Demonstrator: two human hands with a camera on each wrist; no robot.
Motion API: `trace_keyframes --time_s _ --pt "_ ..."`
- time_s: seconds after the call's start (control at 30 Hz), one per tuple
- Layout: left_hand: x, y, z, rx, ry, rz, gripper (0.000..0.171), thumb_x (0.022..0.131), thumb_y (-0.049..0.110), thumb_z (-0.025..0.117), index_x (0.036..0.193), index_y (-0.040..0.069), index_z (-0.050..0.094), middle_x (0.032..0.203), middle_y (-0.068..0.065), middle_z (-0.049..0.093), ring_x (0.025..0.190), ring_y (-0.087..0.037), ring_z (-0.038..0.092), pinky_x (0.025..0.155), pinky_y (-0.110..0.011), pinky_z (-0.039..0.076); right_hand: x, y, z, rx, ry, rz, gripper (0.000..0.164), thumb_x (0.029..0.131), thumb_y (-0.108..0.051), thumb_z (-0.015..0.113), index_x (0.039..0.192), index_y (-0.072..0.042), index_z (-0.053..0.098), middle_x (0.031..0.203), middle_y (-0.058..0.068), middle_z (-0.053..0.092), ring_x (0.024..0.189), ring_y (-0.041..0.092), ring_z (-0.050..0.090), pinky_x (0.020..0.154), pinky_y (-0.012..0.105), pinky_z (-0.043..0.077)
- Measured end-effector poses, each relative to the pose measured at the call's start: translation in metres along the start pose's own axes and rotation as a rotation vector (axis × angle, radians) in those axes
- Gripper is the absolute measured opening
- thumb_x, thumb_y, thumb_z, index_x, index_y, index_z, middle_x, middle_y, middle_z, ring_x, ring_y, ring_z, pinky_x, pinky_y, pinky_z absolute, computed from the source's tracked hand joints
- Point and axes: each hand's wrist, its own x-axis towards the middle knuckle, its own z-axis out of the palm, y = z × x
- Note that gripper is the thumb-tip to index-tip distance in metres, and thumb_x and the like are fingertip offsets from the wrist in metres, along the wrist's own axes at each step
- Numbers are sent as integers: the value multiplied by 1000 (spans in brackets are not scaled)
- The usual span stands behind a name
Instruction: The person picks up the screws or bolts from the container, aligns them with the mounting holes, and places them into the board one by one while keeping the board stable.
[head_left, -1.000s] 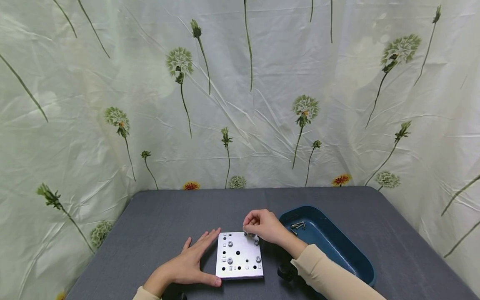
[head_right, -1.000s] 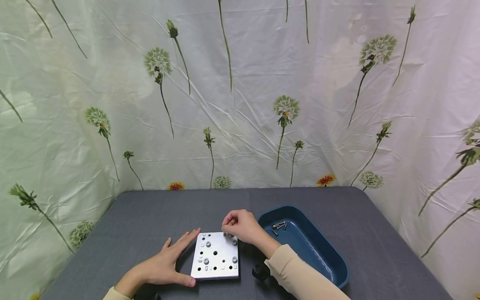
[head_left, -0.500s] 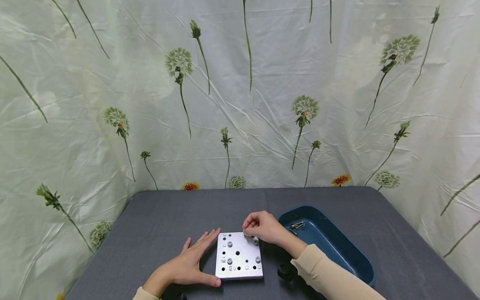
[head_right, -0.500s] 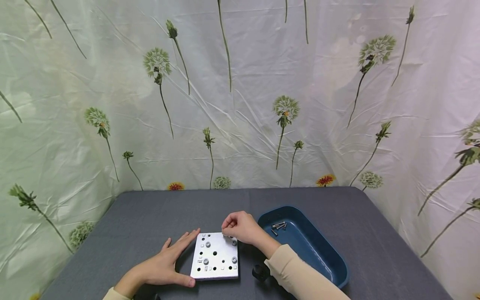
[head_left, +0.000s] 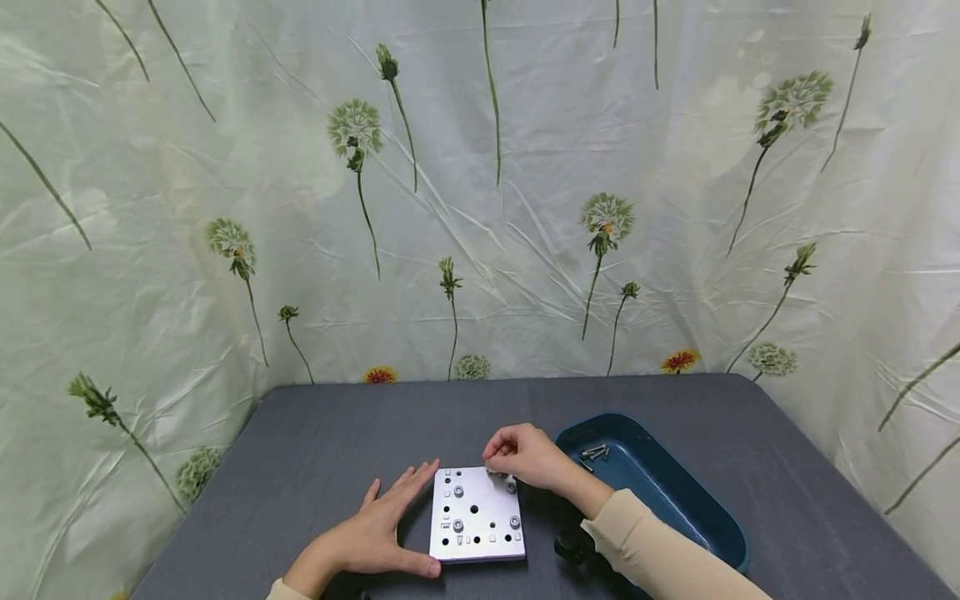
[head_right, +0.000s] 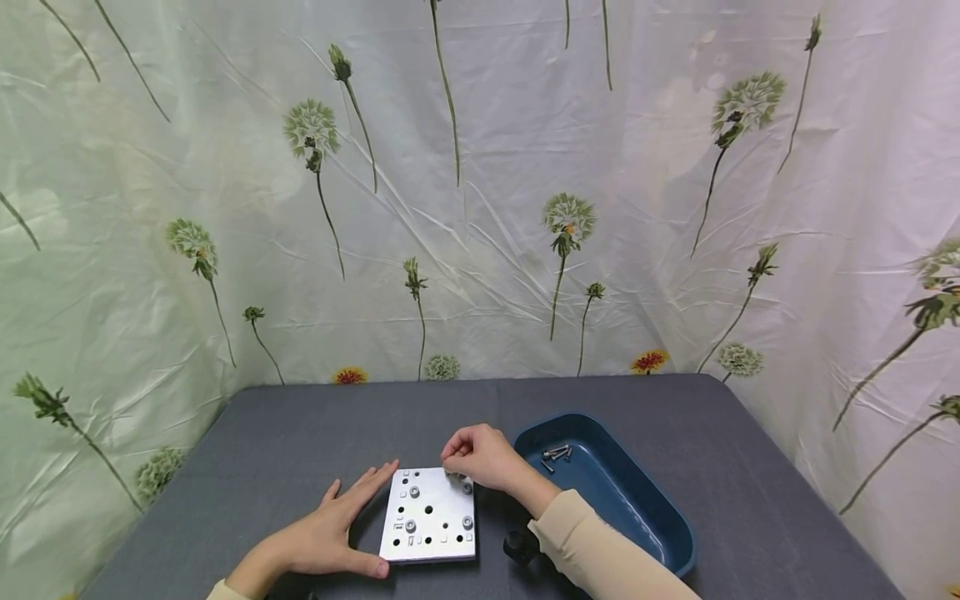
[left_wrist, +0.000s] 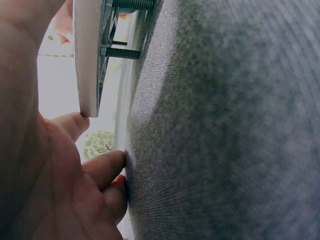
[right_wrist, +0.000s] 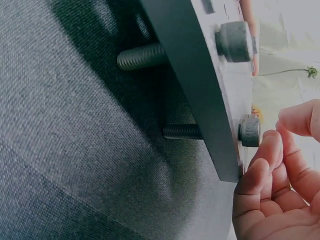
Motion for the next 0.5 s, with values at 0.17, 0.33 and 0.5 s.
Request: trace_keyframes --time_s 0.17,0.33,0.5 --pt "-1 1 0 5 5 5 126 77 60 91 174 25 19 181 -8 22 166 -48 17 114 -91 -4 0 -1 -3 -4 -13 -7 9 97 -12 75 98 -4 77 83 0 69 71 9 55 63 20 45" --pt "-1 2 0 3 6 0 126 77 61 91 174 24 19 180 -8 23 166 -48 17 114 -91 -4 1 -3 -6 8 -21 -17 10 97 -12 74 99 -4 77 83 -1 69 72 10 57 64 20 47" --pt "-1 0 0 9 7 4 126 78 60 91 175 25 18 180 -9 23 166 -48 17 115 -91 -3 2 -6 -12 -3 -22 -27 12 97 -12 74 101 -1 77 84 -1 70 73 10 57 65 20 47"
